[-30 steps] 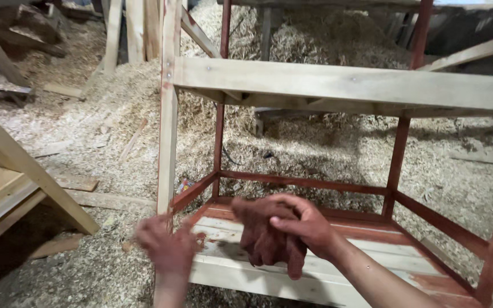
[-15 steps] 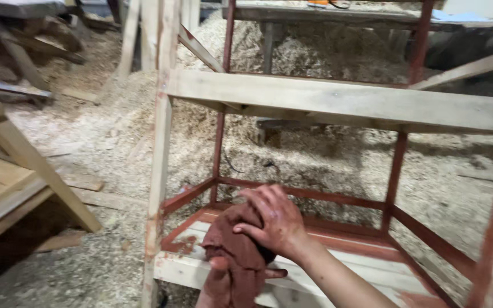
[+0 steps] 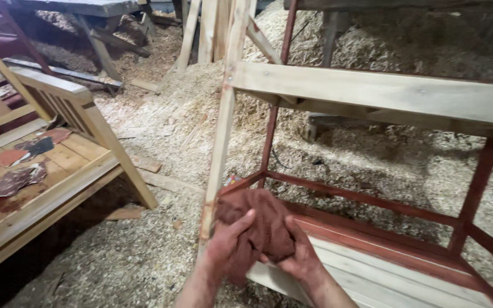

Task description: The person applies reddish-brown stain to a wooden shelving unit using a cloth. They dip the cloth into a container of stain, then wipe the stain onto the shelves and frame, covering multiple sections of the unit.

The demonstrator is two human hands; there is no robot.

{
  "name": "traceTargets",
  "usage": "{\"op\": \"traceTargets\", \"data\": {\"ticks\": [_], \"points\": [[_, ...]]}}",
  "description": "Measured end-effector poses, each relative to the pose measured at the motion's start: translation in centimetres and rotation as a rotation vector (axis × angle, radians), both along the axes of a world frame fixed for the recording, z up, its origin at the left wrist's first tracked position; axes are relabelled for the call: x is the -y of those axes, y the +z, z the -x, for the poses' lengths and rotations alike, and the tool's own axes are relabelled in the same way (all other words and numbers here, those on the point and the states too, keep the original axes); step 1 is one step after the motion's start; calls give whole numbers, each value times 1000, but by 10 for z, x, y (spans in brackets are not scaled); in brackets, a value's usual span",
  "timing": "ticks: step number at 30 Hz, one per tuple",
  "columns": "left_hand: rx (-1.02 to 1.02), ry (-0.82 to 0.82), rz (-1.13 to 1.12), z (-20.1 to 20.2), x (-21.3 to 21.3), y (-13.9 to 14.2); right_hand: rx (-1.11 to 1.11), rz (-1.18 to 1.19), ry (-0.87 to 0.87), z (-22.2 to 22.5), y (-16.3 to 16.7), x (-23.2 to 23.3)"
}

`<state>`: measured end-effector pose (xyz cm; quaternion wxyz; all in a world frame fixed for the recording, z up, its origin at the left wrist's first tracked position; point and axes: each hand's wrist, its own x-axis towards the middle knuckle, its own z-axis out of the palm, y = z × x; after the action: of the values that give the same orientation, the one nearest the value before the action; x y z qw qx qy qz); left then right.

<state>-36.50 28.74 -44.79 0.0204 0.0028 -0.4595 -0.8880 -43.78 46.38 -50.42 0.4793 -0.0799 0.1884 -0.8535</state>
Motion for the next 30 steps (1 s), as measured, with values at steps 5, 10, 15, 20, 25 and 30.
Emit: {"op": "traceTargets", "data": {"ticks": [5,10,15,20,25,30], "points": [[306,340,592,6,66,49,-759,-435,-456,-4,18,-2],[424,54,596,-8,59,42,166,-182,-397,9,14,9],[458,16,291,3,8,9,31,-74,-315,6,9,-12],[319,-37,-88,7,-21,-15,-23,147,-179,5,11,-43],[52,120,-156,9,-38,-26,109,47,-61,-11,9,-53],[52,224,138,1,-54,-8,42,-31,51,-41,8,-60]]}}
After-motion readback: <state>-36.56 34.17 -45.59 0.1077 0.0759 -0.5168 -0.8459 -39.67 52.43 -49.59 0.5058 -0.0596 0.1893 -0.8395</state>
